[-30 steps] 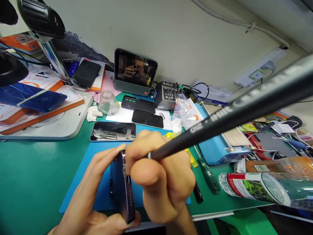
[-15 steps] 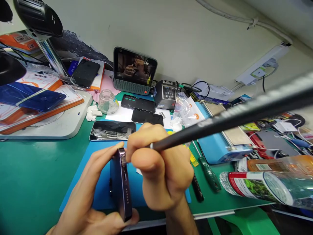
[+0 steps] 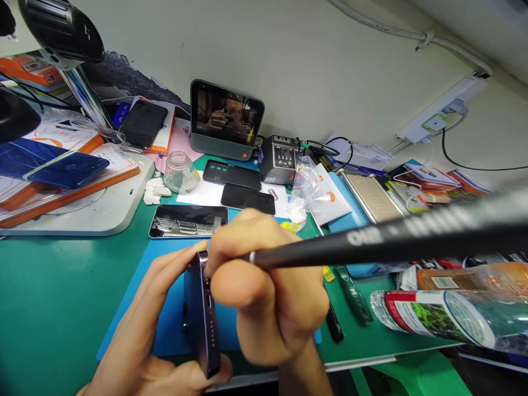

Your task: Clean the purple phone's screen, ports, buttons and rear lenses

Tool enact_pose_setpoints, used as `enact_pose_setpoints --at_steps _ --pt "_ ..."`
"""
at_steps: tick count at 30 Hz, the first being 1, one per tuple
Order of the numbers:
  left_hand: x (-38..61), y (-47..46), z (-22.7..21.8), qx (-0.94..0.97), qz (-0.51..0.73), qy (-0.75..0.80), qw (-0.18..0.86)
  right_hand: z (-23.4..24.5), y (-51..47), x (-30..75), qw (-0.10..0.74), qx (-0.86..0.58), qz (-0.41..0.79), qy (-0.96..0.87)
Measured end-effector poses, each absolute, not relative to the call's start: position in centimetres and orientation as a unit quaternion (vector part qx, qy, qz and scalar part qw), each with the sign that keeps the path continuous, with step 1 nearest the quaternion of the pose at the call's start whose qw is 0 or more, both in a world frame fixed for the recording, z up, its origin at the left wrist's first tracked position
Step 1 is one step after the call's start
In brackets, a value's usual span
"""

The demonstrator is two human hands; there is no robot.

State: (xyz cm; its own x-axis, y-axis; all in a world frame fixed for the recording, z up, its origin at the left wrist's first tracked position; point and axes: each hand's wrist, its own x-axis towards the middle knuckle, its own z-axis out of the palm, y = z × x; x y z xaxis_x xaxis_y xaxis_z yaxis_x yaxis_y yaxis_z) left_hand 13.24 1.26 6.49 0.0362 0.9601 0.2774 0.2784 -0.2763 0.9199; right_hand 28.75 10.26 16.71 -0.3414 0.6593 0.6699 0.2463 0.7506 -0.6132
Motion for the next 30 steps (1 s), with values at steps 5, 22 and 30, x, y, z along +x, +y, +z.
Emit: enact_pose_setpoints --at_steps 5,22,30 --pt "13.2 1.3 6.6 0.629 0.5 0.488 0.34 16.5 10.3 28.8 0.492 -0.285 0.208 -0.796" --pt "13.5 1.3 6.1 0.64 0.501 0.489 0.317 15.1 10.1 27.5 0.587 -0.315 0.233 -0.708" --pt "13.3 1.2 5.9 0.643 0.491 0.495 0.316 14.9 10.3 27.5 0.631 -0.309 0.219 -0.677"
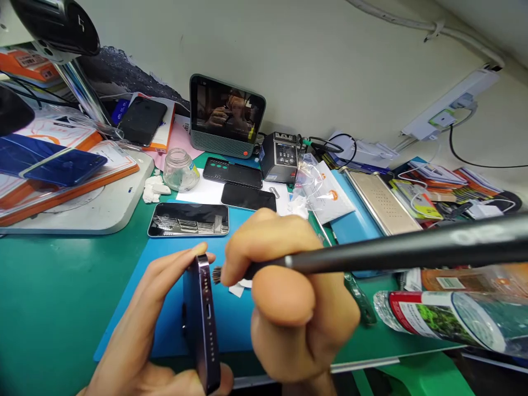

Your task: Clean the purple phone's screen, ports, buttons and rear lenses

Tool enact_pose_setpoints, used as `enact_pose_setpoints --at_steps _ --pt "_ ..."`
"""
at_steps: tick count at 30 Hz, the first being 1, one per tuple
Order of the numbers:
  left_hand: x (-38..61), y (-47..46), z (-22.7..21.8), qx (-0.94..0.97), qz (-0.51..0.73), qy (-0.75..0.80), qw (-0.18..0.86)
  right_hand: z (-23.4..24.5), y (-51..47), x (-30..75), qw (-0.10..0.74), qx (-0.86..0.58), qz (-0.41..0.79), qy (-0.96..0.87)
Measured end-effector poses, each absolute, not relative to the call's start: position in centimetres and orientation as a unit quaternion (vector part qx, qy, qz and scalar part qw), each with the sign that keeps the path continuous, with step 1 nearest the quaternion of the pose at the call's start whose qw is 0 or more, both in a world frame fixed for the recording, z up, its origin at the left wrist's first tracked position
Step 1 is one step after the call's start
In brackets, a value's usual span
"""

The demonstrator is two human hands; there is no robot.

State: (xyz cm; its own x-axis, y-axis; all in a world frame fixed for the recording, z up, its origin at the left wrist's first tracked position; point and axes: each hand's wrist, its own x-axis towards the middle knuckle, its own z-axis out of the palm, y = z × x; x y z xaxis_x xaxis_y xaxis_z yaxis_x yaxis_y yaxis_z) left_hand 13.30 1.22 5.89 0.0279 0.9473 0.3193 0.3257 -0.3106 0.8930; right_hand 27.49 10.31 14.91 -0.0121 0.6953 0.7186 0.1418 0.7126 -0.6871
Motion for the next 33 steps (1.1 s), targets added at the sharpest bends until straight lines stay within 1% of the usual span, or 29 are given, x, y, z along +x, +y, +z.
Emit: enact_pose_setpoints --at_steps 4,9,14,16,19,23,25,27,30,33 --pt "13.6 1.2 6.0 0.64 0.498 0.492 0.316 14.5 10.3 28.0 0.598 -0.296 0.252 -0.701" --pt "13.5 1.2 6.2 0.64 0.487 0.494 0.331 14.6 10.5 27.8 0.594 -0.296 0.246 -0.707" --pt "13.3 1.4 6.1 0.647 0.499 0.462 0.346 14.2 9.9 28.5 0.57 -0.298 0.236 -0.728" --pt "13.4 1.6 5.8 0.648 0.502 0.46 0.341 14.1 9.9 28.6 0.566 -0.293 0.23 -0.736" --pt "13.7 1.9 5.4 0.646 0.521 0.456 0.32 14.4 10.1 28.3 0.581 -0.291 0.232 -0.724" --pt "13.7 2.2 5.1 0.649 0.529 0.455 0.304 14.9 10.3 27.7 0.573 -0.3 0.267 -0.714" --pt "13.6 2.2 5.1 0.661 0.511 0.457 0.306 14.9 10.3 27.6 0.578 -0.3 0.252 -0.716" --pt "13.7 2.2 5.1 0.661 0.52 0.456 0.292 14.8 10.2 27.7 0.588 -0.296 0.23 -0.717" --pt "13.9 2.2 4.8 0.649 0.543 0.454 0.281 14.9 10.4 27.9 0.574 -0.29 0.23 -0.73" --pt "14.2 2.3 4.6 0.648 0.539 0.457 0.285 15.4 11.0 28.2 0.548 -0.283 0.21 -0.759"
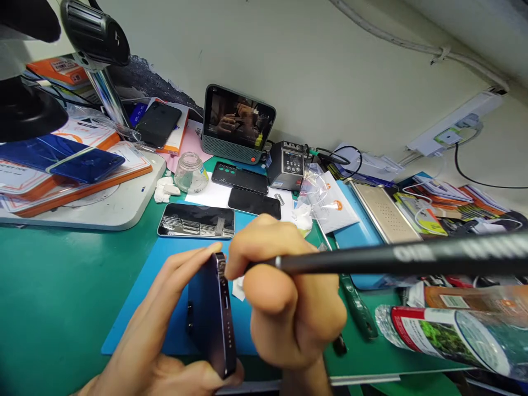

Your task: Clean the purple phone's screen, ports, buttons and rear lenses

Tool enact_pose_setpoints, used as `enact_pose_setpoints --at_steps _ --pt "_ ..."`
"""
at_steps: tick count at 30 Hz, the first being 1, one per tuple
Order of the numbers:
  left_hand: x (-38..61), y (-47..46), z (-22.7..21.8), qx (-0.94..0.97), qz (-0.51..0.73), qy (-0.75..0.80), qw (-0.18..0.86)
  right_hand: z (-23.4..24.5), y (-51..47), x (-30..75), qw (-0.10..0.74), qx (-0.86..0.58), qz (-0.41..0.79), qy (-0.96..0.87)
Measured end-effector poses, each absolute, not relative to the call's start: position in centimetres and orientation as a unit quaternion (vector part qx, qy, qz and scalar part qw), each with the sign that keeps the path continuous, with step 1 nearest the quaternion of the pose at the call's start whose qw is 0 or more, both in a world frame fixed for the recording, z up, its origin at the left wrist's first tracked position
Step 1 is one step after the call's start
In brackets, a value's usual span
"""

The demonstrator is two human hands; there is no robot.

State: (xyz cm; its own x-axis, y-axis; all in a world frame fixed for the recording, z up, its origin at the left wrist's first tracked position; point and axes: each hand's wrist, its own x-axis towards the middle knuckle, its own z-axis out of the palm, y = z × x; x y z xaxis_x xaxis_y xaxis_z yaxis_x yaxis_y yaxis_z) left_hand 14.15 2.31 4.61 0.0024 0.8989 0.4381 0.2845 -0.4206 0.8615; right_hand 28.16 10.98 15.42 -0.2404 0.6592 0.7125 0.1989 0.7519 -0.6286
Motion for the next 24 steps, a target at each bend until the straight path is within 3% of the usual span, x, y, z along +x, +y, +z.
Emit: enact_pose_setpoints --at_steps 5,11,16,24 --pt "14.2 2.4 4.7 0.651 0.543 0.451 0.279 16.2 11.8 28.1 0.492 -0.262 0.193 -0.807" --pt "14.0 2.3 4.9 0.648 0.536 0.46 0.287 15.4 11.1 28.4 0.492 -0.266 0.202 -0.804" --pt "14.2 2.3 4.8 0.649 0.545 0.453 0.279 14.6 10.3 28.6 0.545 -0.29 0.188 -0.763" --pt "13.7 1.8 6.1 0.635 0.516 0.47 0.332 16.6 10.5 28.3 0.49 -0.268 0.209 -0.803"
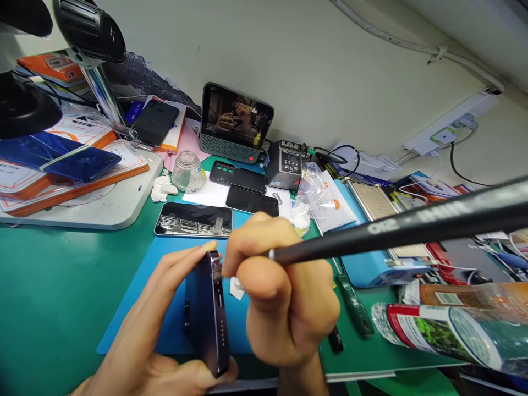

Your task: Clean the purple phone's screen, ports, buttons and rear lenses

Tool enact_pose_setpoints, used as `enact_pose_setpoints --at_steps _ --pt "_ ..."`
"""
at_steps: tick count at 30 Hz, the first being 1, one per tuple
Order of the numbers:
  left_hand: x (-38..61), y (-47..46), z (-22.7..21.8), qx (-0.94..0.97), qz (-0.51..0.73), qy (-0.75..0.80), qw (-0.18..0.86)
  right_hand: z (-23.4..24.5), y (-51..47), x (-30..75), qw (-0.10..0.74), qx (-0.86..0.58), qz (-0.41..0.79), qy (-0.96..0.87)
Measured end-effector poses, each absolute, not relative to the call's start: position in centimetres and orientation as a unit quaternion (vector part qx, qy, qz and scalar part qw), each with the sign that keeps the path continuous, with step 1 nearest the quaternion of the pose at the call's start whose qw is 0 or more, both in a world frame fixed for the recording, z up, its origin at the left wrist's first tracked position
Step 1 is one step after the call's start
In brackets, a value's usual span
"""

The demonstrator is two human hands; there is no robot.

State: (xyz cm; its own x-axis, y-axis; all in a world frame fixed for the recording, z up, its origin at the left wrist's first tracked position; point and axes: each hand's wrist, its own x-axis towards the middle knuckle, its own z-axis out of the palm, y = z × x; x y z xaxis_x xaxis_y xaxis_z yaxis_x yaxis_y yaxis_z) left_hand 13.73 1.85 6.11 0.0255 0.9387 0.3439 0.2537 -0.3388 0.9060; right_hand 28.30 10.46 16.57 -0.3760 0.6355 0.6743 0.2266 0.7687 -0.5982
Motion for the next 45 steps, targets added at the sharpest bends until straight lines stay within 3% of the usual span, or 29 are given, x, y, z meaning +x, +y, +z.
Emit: enact_pose_setpoints --at_steps 12,20,27,45 --pt "13.7 1.7 6.2 0.626 0.514 0.481 0.336 17.0 9.9 28.5 0.491 -0.267 0.189 -0.807" --pt "13.8 1.6 6.1 0.632 0.516 0.482 0.32 14.8 9.6 28.7 0.488 -0.271 0.191 -0.807" --pt "13.5 2.1 5.5 0.655 0.519 0.461 0.298 14.5 10.5 27.6 0.597 -0.228 0.193 -0.745" --pt "13.4 2.8 5.9 0.675 0.534 0.443 0.249 14.3 9.8 27.9 0.576 -0.286 0.198 -0.74"
